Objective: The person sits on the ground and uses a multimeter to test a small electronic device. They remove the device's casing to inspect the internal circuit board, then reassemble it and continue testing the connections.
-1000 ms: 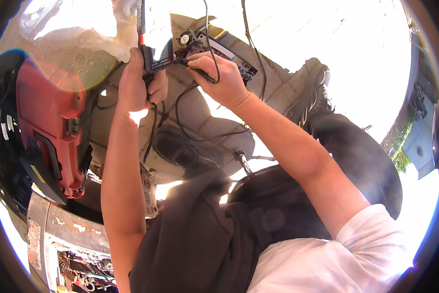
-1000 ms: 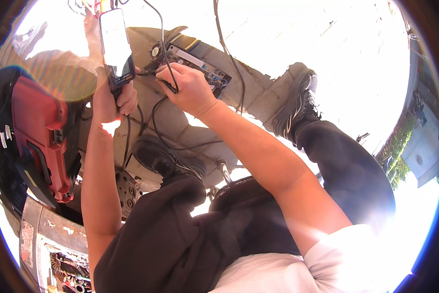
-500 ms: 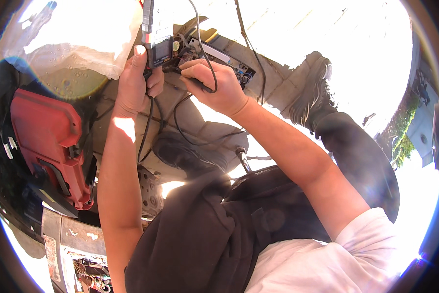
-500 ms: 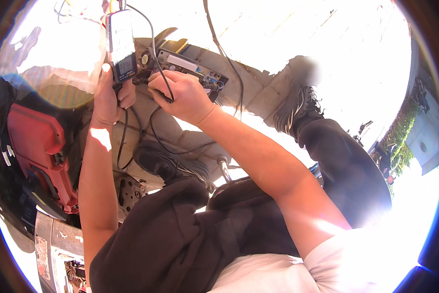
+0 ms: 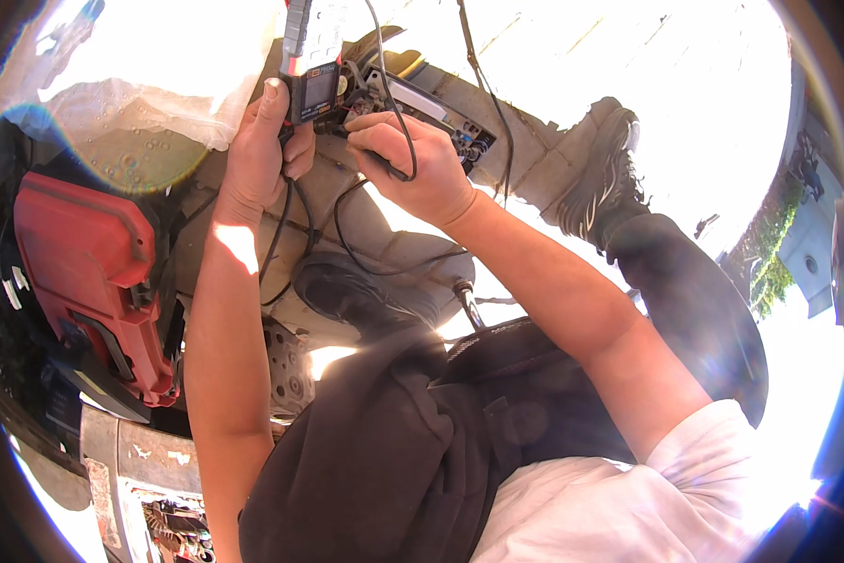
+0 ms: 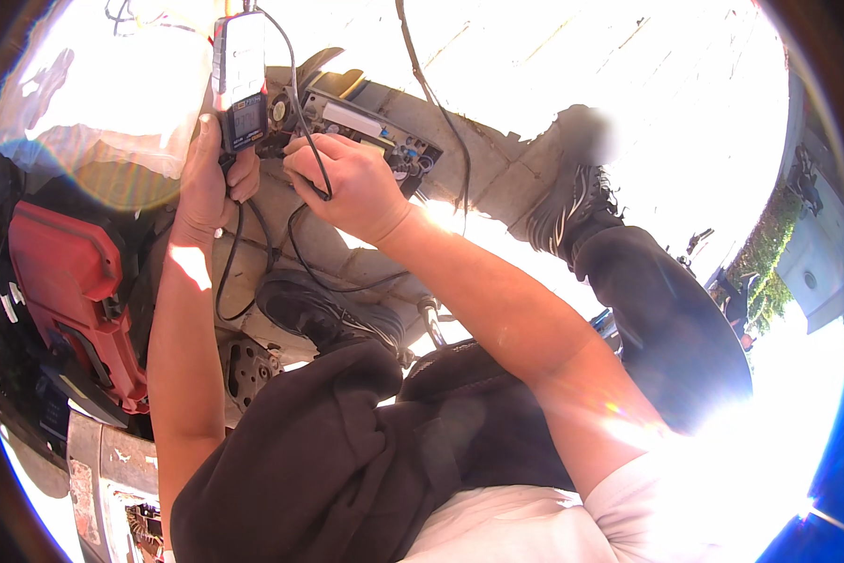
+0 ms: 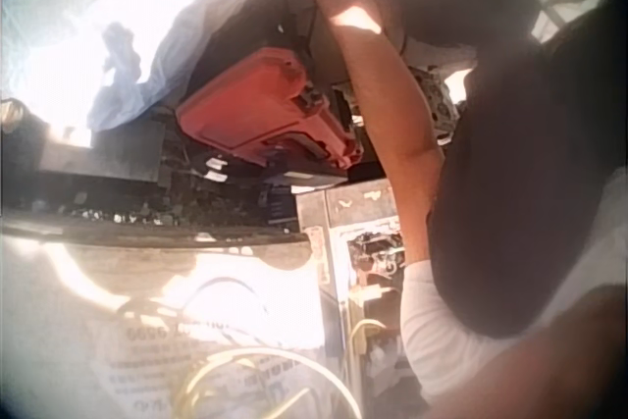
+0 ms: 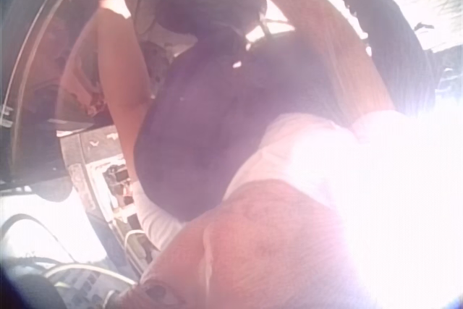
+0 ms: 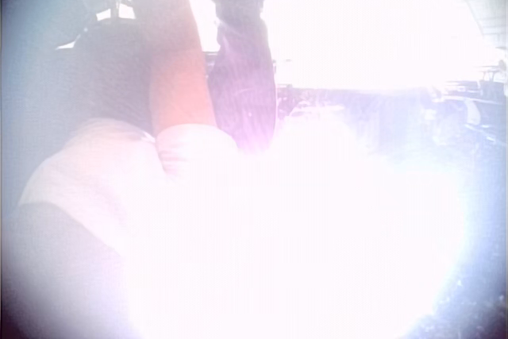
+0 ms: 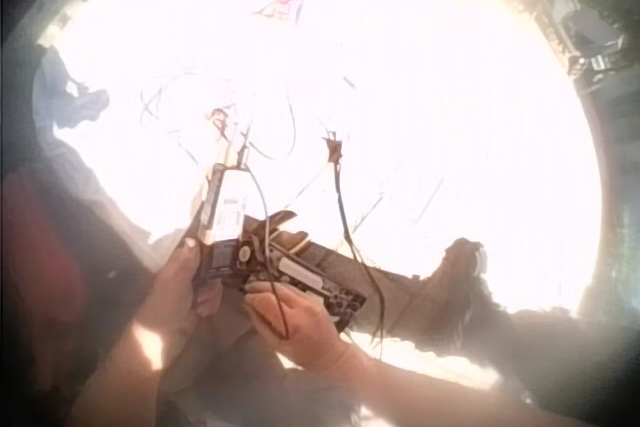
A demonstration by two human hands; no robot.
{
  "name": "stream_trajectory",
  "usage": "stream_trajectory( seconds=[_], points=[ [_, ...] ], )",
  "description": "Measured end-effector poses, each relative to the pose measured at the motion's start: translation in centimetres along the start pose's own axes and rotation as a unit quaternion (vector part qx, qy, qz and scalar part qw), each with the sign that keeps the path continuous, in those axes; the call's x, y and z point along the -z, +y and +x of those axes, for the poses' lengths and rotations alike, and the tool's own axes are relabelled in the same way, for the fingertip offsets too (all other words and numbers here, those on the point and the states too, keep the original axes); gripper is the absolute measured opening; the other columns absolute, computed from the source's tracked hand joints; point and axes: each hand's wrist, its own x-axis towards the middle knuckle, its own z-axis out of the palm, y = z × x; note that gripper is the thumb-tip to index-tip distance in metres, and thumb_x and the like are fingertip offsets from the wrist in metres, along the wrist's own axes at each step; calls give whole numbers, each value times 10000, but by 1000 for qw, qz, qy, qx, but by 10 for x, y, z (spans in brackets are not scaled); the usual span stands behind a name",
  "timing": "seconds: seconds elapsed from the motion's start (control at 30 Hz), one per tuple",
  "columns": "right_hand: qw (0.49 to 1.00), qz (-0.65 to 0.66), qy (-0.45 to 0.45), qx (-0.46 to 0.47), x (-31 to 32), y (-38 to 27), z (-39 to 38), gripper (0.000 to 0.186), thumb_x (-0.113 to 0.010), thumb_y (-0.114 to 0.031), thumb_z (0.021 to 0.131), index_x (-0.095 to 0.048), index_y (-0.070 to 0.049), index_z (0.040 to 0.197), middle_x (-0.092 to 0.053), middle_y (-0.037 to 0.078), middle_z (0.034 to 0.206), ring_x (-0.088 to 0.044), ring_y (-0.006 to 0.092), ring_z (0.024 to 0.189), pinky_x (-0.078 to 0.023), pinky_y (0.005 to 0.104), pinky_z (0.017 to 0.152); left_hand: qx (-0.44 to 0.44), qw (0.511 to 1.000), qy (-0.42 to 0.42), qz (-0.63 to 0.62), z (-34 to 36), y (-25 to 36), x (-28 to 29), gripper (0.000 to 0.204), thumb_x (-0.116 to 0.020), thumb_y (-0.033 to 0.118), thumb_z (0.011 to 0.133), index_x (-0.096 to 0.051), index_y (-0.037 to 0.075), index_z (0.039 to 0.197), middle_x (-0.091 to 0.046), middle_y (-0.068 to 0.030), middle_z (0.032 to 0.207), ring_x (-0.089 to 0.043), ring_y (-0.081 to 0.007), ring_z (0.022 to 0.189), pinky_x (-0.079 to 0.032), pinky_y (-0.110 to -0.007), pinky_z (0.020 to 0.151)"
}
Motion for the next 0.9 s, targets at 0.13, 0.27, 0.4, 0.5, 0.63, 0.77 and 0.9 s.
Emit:
stream_trajectory(
  seconds=[0.13, 0.27, 0.4, 0.5, 0.63, 0.77, 0.9],
  points=[
    [996, 46, 5, -75, 6, -3, 13, 130, -726, -107, 800, -636, -54, 875, -685, 48, 826, -682, 196, 735, -538, 292, 669, 5, 1000, 2, -8, 1, 0, 0, 527, -426, 580, 991, -562, 75, 925, -379, 10, 559, -326, -90, 452, -270, -245, 408],
    [898, 275, 3, -344, 24, -8, 27, 197, -693, -178, 912, -620, 2, 879, -689, 39, 823, -651, 86, 802, -525, 248, 697, 8, 1000, 2, -12, 1, 1, -2, 529, -430, 582, 989, -573, 76, 931, -376, 11, 557, -323, -88, 452, -270, -243, 409],
    [929, 139, -61, -337, 35, -13, 36, 335, -612, -320, 964, -618, 3, 877, -652, 32, 762, -601, 94, 654, -482, 239, 620, 0, 1000, -7, -14, 0, 3, -2, 527, -431, 578, 990, -574, 75, 925, -376, 11, 556, -324, -89, 450, -271, -243, 409],
    [903, 161, -82, -389, 34, -19, 37, 350, -600, -320, 937, -600, 1, 797, -554, 37, 605, -481, 142, 508, -414, 315, 493, 4, 1000, 3, -15, 0, 3, -2, 518, -430, 568, 995, -573, 75, 921, -375, 9, 552, -328, -90, 446, -276, -244, 408],
    [769, 254, -109, -576, 21, -30, 34, 369, -599, -318, 948, -569, 1, 765, -473, 28, 581, -396, 144, 460, -340, 329, 437, 0, 1000, 1, -17, -1, 1, -2, 512, -426, 549, 1003, -566, 65, 910, -376, 5, 547, -336, -93, 440, -284, -245, 405],
    [698, 356, 24, -620, 1, -37, 36, 402, -639, -331, 940, -572, 34, 784, -441, 34, 583, -333, 140, 472, -309, 309, 462, 2, 1000, 2, -14, -1, 1, -2, 514, -417, 535, 1011, -552, 53, 892, -379, 2, 542, -346, -98, 434, -291, -247, 401],
    [706, 368, 71, -601, -14, -39, 35, 343, -652, -266, 924, -560, 18, 754, -455, 40, 571, -364, 145, 462, -330, 306, 462, 6, 1000, 3, -20, -1, 1, -3, 514, -414, 530, 1014, -546, 51, 882, -382, -2, 539, -352, -104, 424, -292, -252, 396]
  ],
)
